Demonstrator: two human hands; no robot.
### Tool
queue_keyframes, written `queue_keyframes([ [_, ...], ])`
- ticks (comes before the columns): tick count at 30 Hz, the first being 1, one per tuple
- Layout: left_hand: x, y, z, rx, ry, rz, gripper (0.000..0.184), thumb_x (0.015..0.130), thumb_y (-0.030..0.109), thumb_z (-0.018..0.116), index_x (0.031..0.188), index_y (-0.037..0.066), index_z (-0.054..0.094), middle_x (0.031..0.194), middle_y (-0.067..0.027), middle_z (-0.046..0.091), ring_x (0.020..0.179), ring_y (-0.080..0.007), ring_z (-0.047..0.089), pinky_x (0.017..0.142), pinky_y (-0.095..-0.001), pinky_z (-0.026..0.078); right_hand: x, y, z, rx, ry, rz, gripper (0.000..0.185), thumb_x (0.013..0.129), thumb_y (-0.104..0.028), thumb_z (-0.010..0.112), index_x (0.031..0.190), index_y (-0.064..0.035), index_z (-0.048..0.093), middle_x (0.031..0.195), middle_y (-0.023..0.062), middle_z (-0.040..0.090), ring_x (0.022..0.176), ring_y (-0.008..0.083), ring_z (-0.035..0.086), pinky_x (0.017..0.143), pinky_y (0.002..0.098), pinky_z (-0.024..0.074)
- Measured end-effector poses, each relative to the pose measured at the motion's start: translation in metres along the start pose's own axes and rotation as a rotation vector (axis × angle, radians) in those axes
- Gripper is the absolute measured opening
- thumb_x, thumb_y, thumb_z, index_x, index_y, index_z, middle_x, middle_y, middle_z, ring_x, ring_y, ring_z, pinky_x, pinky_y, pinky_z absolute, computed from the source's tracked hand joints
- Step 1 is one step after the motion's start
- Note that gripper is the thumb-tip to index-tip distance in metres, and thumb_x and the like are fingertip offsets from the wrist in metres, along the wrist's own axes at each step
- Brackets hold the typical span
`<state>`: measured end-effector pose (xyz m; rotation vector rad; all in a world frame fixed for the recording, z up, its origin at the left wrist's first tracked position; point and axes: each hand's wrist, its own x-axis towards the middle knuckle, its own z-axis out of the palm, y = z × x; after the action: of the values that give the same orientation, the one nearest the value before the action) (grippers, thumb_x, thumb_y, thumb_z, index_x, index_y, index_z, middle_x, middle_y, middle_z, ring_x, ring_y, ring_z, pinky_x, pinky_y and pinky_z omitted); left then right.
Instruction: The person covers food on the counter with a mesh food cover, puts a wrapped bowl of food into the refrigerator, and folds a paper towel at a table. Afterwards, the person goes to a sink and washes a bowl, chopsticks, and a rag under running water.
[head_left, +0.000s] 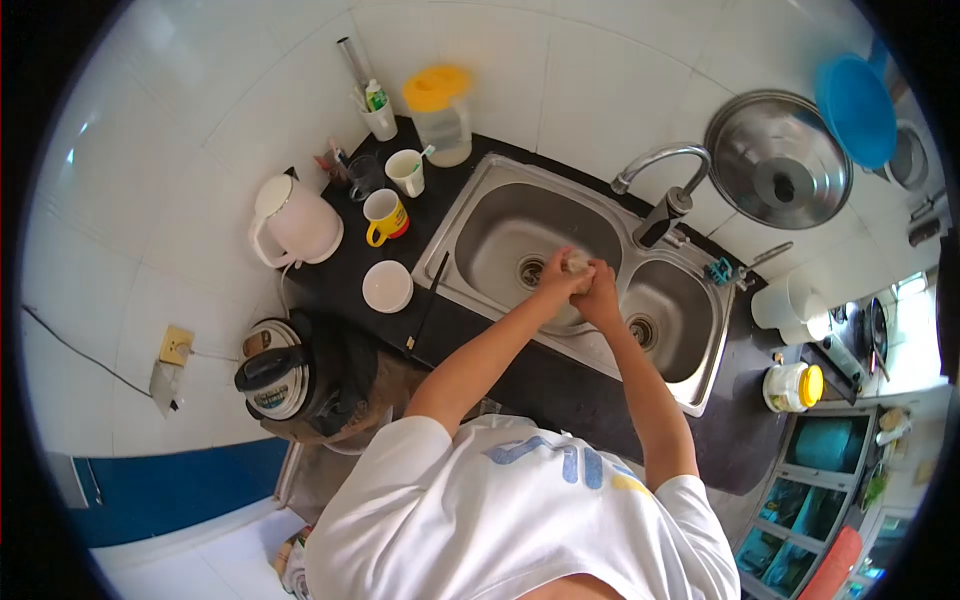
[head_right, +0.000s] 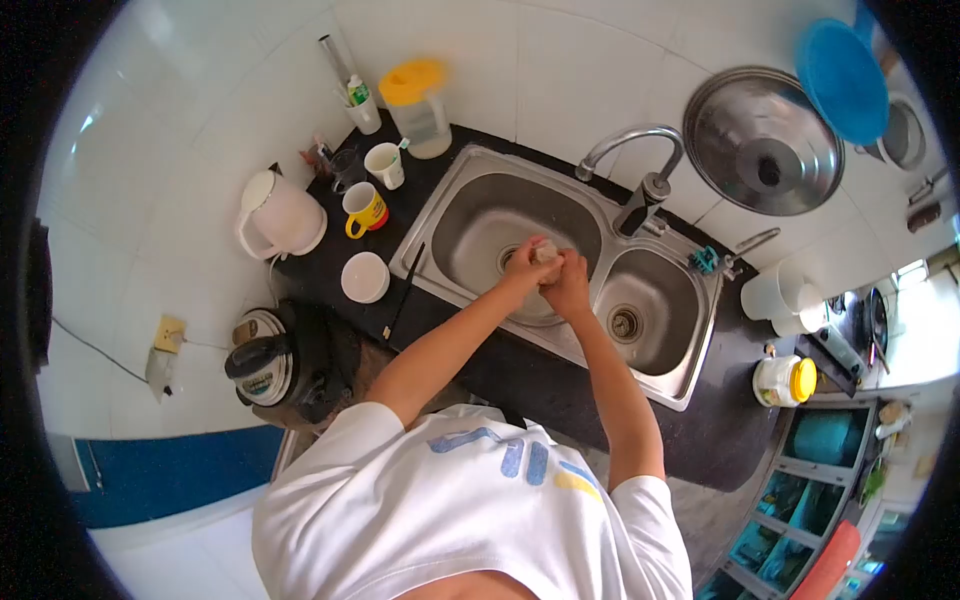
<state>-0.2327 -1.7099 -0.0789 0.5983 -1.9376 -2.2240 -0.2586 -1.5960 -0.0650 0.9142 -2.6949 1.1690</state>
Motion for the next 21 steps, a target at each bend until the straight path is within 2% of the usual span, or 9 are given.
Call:
queue_keyframes([
  [1, -0.005, 0.007, -0.008, -0.061, -0.028, -0.003, 0.063, 0.074, 0.022, 0.07, 0.125, 0.003, 0.038, 0.11, -0.0093, 0.051, 0.101, -0.0174, 0.05, 0.083, -0.0289, 0.044, -0.001, -0.004, -0.009, 0.057, 0.015, -0.102, 0.058, 0.063, -0.013, 0.074, 0.112, -0.0036, 0.045, 0.099, 0.0158, 0.054, 0.087, 0.0298, 0.056, 0.073, 0.0353, 0.0479],
  [4, -0.015, 0.023, -0.024, -0.199, -0.118, 0.051, 0.06, 0.076, 0.018, 0.069, 0.125, 0.003, 0.038, 0.108, -0.0076, 0.05, 0.098, -0.0148, 0.051, 0.082, -0.0276, 0.044, -0.01, -0.006, -0.031, 0.784, -0.304, 0.234, 0.055, 0.072, -0.013, 0.07, 0.119, -0.0048, 0.043, 0.102, 0.0114, 0.053, 0.09, 0.0201, 0.055, 0.067, 0.0302, 0.0498],
  [7, -0.029, 0.038, -0.027, -0.247, -0.159, 0.14, 0.056, 0.077, 0.018, 0.068, 0.123, 0.003, 0.04, 0.105, -0.0068, 0.051, 0.095, -0.0139, 0.051, 0.08, -0.0273, 0.044, -0.016, 0.003, -0.039, 1.305, -0.25, 0.621, 0.048, 0.073, -0.007, 0.068, 0.117, -0.0045, 0.048, 0.107, 0.0095, 0.05, 0.083, 0.0121, 0.055, 0.062, 0.0252, 0.05],
  [8, -0.032, 0.043, -0.026, -0.251, -0.165, 0.174, 0.055, 0.077, 0.018, 0.067, 0.122, 0.003, 0.04, 0.104, -0.0065, 0.051, 0.094, -0.0138, 0.051, 0.08, -0.0273, 0.044, -0.019, -0.007, -0.04, 1.233, -0.16, 0.536, 0.046, 0.074, -0.007, 0.068, 0.116, -0.0049, 0.05, 0.105, 0.0087, 0.051, 0.082, 0.0123, 0.054, 0.062, 0.0253, 0.0499],
  [10, -0.033, 0.047, -0.023, -0.188, -0.081, 0.095, 0.056, 0.077, 0.021, 0.068, 0.122, 0.003, 0.04, 0.104, -0.0075, 0.051, 0.094, -0.0141, 0.051, 0.08, -0.0271, 0.044, -0.03, -0.037, -0.037, 1.076, 0.015, 0.372, 0.043, 0.074, -0.008, 0.068, 0.114, -0.0059, 0.052, 0.1, 0.007, 0.053, 0.08, 0.0126, 0.054, 0.063, 0.0255, 0.0497],
  [13, -0.036, 0.05, -0.02, -0.109, -0.063, 0.063, 0.06, 0.075, 0.025, 0.069, 0.123, 0.004, 0.04, 0.105, -0.0085, 0.051, 0.097, -0.0154, 0.05, 0.082, -0.0275, 0.042, -0.033, -0.045, -0.033, 0.575, 0.074, 0.011, 0.041, 0.076, -0.011, 0.067, 0.115, -0.0071, 0.053, 0.098, 0.005, 0.054, 0.079, 0.0127, 0.054, 0.064, 0.0257, 0.0497],
  [14, -0.037, 0.051, -0.02, -0.083, -0.076, 0.067, 0.062, 0.074, 0.026, 0.07, 0.123, 0.004, 0.039, 0.106, -0.0088, 0.05, 0.098, -0.016, 0.05, 0.083, -0.0277, 0.042, -0.033, -0.048, -0.038, 0.544, 0.054, 0.045, 0.033, 0.08, -0.009, 0.062, 0.111, -0.0011, 0.053, 0.091, 0.004, 0.055, 0.08, 0.0108, 0.054, 0.07, 0.0231, 0.0454],
  [17, -0.042, 0.054, -0.023, 0.094, -0.144, 0.242, 0.062, 0.073, 0.02, 0.071, 0.124, 0.005, 0.038, 0.111, -0.0079, 0.047, 0.1, -0.0172, 0.049, 0.085, -0.029, 0.042, -0.034, -0.038, -0.032, 0.768, 0.02, 0.177, 0.031, 0.081, -0.009, 0.061, 0.109, -0.0002, 0.054, 0.093, 0.0046, 0.056, 0.081, 0.0118, 0.056, 0.07, 0.0245, 0.0468],
  [21, -0.057, 0.069, -0.022, 0.064, -0.215, 0.311, 0.069, 0.069, 0.015, 0.074, 0.127, 0.007, 0.036, 0.112, -0.0074, 0.046, 0.102, -0.0171, 0.048, 0.086, -0.0299, 0.041, -0.039, -0.049, -0.042, 1.346, -0.036, 0.475, 0.03, 0.086, -0.019, 0.054, 0.111, -0.002, 0.053, 0.096, 0.0047, 0.057, 0.083, 0.0133, 0.057, 0.068, 0.0288, 0.0486],
])
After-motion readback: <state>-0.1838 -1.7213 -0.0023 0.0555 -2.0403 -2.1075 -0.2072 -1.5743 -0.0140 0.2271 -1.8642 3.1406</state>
